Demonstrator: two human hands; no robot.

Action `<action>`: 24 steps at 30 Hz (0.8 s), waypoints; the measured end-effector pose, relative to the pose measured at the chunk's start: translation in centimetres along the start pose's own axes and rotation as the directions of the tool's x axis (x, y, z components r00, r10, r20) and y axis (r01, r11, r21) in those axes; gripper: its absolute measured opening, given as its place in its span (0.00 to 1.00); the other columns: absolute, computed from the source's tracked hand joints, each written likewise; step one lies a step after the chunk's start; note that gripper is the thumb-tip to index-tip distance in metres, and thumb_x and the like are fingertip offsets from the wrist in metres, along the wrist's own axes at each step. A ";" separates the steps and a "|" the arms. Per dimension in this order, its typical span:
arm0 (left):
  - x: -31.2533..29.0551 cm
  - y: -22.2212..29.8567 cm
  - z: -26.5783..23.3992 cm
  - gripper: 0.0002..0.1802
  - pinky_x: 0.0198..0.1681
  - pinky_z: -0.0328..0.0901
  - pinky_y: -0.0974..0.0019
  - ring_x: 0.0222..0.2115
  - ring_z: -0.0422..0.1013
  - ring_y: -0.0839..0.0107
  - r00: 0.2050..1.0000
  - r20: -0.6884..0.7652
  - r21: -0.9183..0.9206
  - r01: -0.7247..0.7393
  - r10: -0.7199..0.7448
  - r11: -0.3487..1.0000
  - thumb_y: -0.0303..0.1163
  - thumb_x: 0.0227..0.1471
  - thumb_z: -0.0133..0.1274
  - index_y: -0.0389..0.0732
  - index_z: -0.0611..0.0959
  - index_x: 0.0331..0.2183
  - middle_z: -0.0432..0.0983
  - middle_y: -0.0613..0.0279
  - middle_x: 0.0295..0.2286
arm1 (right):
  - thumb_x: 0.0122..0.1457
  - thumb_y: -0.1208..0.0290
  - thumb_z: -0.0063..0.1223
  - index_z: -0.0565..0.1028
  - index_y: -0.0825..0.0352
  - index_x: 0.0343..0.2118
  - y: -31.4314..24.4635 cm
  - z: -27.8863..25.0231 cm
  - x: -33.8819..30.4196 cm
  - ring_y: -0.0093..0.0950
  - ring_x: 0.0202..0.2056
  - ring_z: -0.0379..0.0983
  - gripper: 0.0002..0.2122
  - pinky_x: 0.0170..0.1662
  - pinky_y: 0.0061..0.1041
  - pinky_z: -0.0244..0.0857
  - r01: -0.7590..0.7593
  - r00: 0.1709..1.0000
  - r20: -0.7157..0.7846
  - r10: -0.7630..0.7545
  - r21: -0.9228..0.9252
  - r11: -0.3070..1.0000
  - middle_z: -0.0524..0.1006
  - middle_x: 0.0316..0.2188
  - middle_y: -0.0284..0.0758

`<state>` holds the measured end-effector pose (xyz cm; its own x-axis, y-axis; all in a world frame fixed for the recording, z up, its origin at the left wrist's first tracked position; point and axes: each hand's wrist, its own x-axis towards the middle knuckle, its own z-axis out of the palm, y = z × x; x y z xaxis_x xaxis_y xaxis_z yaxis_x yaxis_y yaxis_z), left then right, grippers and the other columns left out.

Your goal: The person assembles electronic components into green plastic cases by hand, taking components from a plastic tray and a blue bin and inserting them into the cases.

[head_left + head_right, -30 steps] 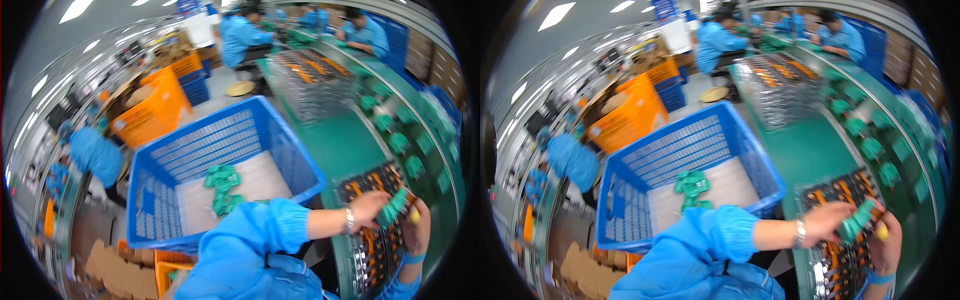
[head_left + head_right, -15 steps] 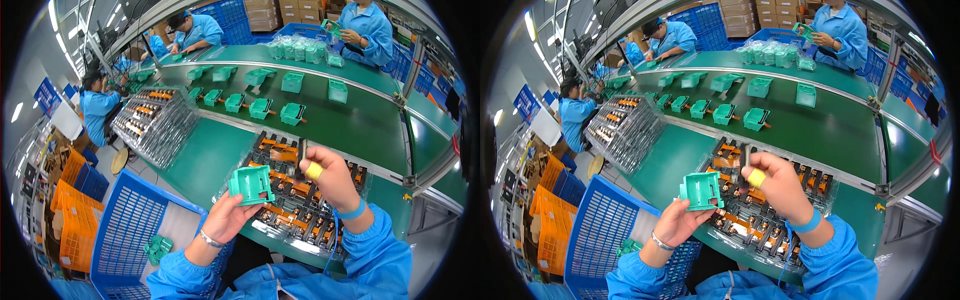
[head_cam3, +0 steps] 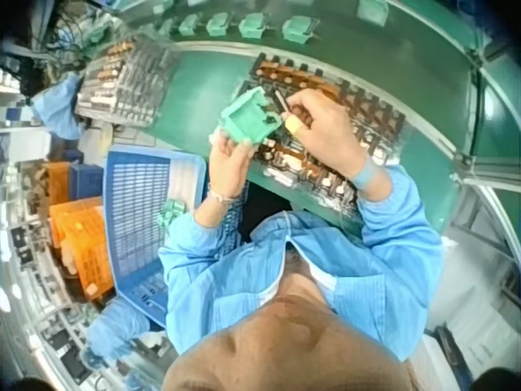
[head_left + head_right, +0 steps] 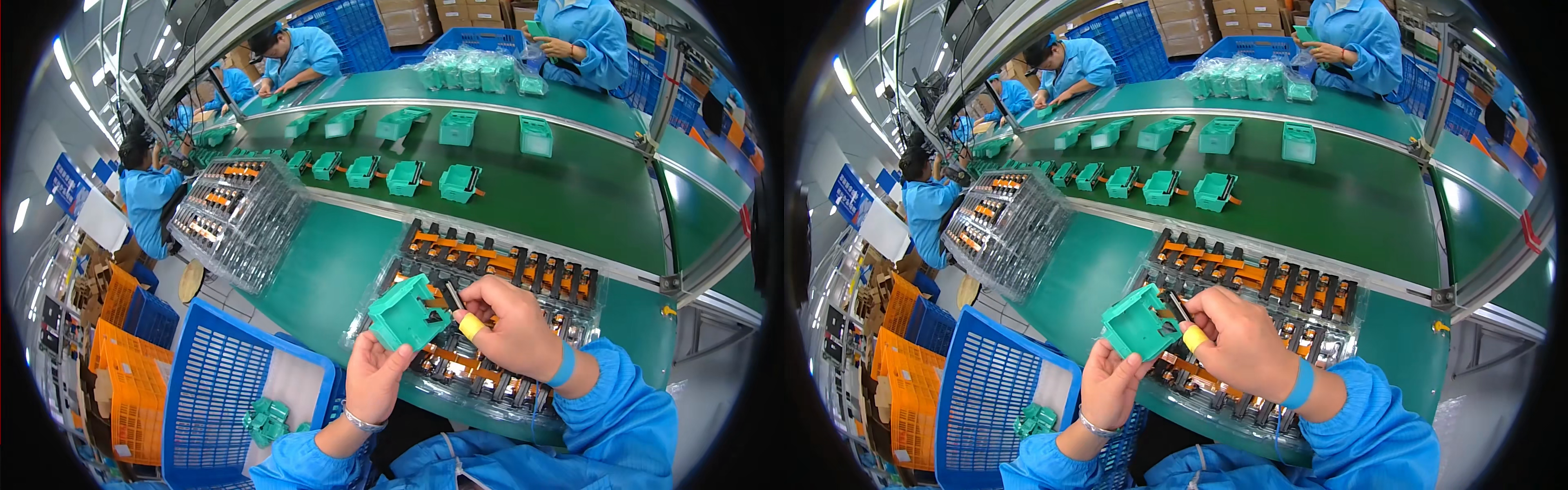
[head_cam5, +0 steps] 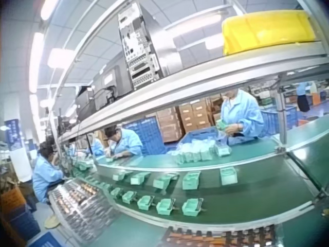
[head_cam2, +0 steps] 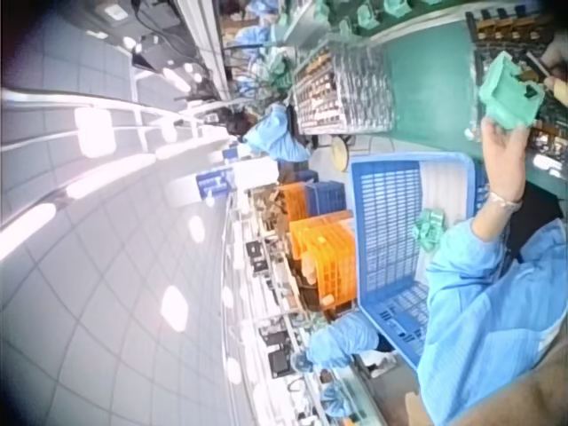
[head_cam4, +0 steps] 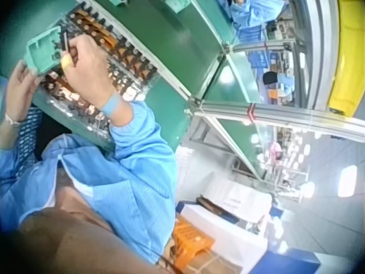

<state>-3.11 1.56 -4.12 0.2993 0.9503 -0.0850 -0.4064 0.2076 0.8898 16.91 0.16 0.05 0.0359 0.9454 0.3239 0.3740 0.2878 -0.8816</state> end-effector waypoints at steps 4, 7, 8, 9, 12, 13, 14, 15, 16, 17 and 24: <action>-0.1 -0.4 0.4 0.20 0.50 0.60 0.64 0.45 0.65 0.70 0.999 0.004 0.027 -0.037 0.037 0.999 0.19 0.48 0.52 0.34 0.64 0.42 0.67 0.54 0.42 | 0.48 0.78 0.55 0.70 0.70 0.29 0.5 0.2 0.1 0.23 0.22 0.69 0.07 0.25 0.21 0.64 0.071 0.997 -0.019 -0.072 -0.054 0.996 0.70 0.22 0.34; -0.4 -0.4 0.7 0.20 0.48 0.61 0.66 0.44 0.66 0.71 0.997 0.004 0.065 -0.071 0.071 0.995 0.19 0.47 0.53 0.34 0.65 0.42 0.68 0.55 0.42 | 0.48 0.78 0.55 0.69 0.70 0.29 0.9 0.2 0.1 0.26 0.22 0.70 0.07 0.24 0.23 0.64 0.084 0.996 0.006 -0.084 -0.054 0.995 0.69 0.21 0.36; -0.5 -0.4 0.8 0.19 0.48 0.61 0.67 0.43 0.66 0.71 0.998 0.013 0.082 -0.067 0.066 0.994 0.19 0.47 0.53 0.35 0.65 0.41 0.68 0.56 0.41 | 0.48 0.78 0.54 0.69 0.70 0.29 1.1 0.3 0.1 0.26 0.22 0.70 0.07 0.24 0.23 0.64 0.072 0.997 0.019 -0.072 -0.043 0.996 0.70 0.21 0.36; -0.6 -0.4 0.8 0.19 0.47 0.62 0.68 0.42 0.67 0.72 0.998 0.021 0.099 -0.064 0.062 0.993 0.19 0.47 0.53 0.35 0.65 0.40 0.69 0.56 0.40 | 0.48 0.78 0.54 0.69 0.70 0.29 1.2 0.3 0.1 0.26 0.22 0.70 0.07 0.24 0.23 0.64 0.071 0.997 0.017 -0.070 -0.044 0.996 0.70 0.21 0.36; -0.7 -0.5 0.6 0.18 0.46 0.62 0.69 0.40 0.68 0.72 0.996 0.008 0.111 -0.087 0.086 0.990 0.19 0.47 0.53 0.35 0.66 0.40 0.69 0.56 0.39 | 0.48 0.78 0.54 0.69 0.71 0.29 2.0 0.6 0.2 0.23 0.23 0.70 0.07 0.26 0.22 0.65 0.019 0.998 0.056 -0.022 0.043 0.999 0.71 0.22 0.34; -0.7 -0.5 0.6 0.18 0.46 0.62 0.69 0.40 0.68 0.72 0.996 0.013 0.108 -0.087 0.086 0.990 0.19 0.47 0.53 0.35 0.66 0.40 0.69 0.56 0.39 | 0.49 0.78 0.54 0.69 0.71 0.29 2.7 0.7 0.2 0.21 0.24 0.70 0.07 0.27 0.20 0.65 -0.063 0.994 0.096 0.049 0.147 0.987 0.71 0.23 0.33; -0.7 -0.4 0.6 0.18 0.45 0.62 0.69 0.40 0.68 0.72 0.996 0.019 0.100 -0.088 0.087 0.991 0.19 0.47 0.53 0.35 0.66 0.40 0.69 0.56 0.39 | 0.50 0.78 0.54 0.69 0.71 0.30 3.3 0.8 0.2 0.18 0.25 0.69 0.07 0.28 0.19 0.64 -0.146 0.983 0.142 0.114 0.245 0.958 0.72 0.24 0.32; -0.7 -0.4 0.6 0.18 0.45 0.63 0.69 0.40 0.68 0.72 0.996 0.026 0.091 -0.090 0.088 0.992 0.19 0.46 0.53 0.35 0.66 0.39 0.69 0.56 0.39 | 0.50 0.78 0.54 0.69 0.71 0.30 3.6 0.9 0.2 0.18 0.25 0.69 0.07 0.28 0.19 0.64 -0.146 0.984 0.138 0.114 0.242 0.959 0.72 0.24 0.32; -0.7 -0.3 0.5 0.18 0.45 0.63 0.69 0.40 0.68 0.72 0.996 0.026 0.091 -0.090 0.088 0.992 0.19 0.46 0.53 0.35 0.66 0.39 0.69 0.56 0.39 | 0.50 0.78 0.54 0.69 0.70 0.30 3.8 1.0 0.3 0.17 0.26 0.68 0.07 0.29 0.19 0.64 -0.195 0.977 0.155 0.148 0.354 0.914 0.72 0.24 0.30; -0.7 -0.2 0.4 0.18 0.45 0.63 0.69 0.40 0.68 0.72 0.994 0.037 0.091 -0.105 0.102 0.990 0.18 0.46 0.53 0.35 0.66 0.39 0.69 0.56 0.39 | 0.51 0.77 0.54 0.69 0.70 0.30 3.8 1.0 0.4 0.16 0.27 0.68 0.07 0.30 0.18 0.64 -0.242 0.968 0.175 0.180 0.460 0.854 0.71 0.24 0.29; -1.4 0.3 0.8 0.18 0.46 0.63 0.67 0.41 0.68 0.71 0.994 0.062 0.144 -0.103 0.095 0.984 0.15 0.45 0.53 0.35 0.65 0.37 0.68 0.57 0.38 | 0.50 0.82 0.52 0.67 0.70 0.33 2.5 0.8 0.0 0.19 0.37 0.67 0.08 0.40 0.19 0.66 -0.253 0.954 0.245 0.171 0.359 0.898 0.68 0.35 0.32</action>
<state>-2.97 0.12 -3.39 0.3127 0.9494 0.0278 -0.3060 0.0730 0.9492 17.14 1.00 -2.46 -0.1294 0.9888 0.0745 -0.0056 0.0744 -0.9972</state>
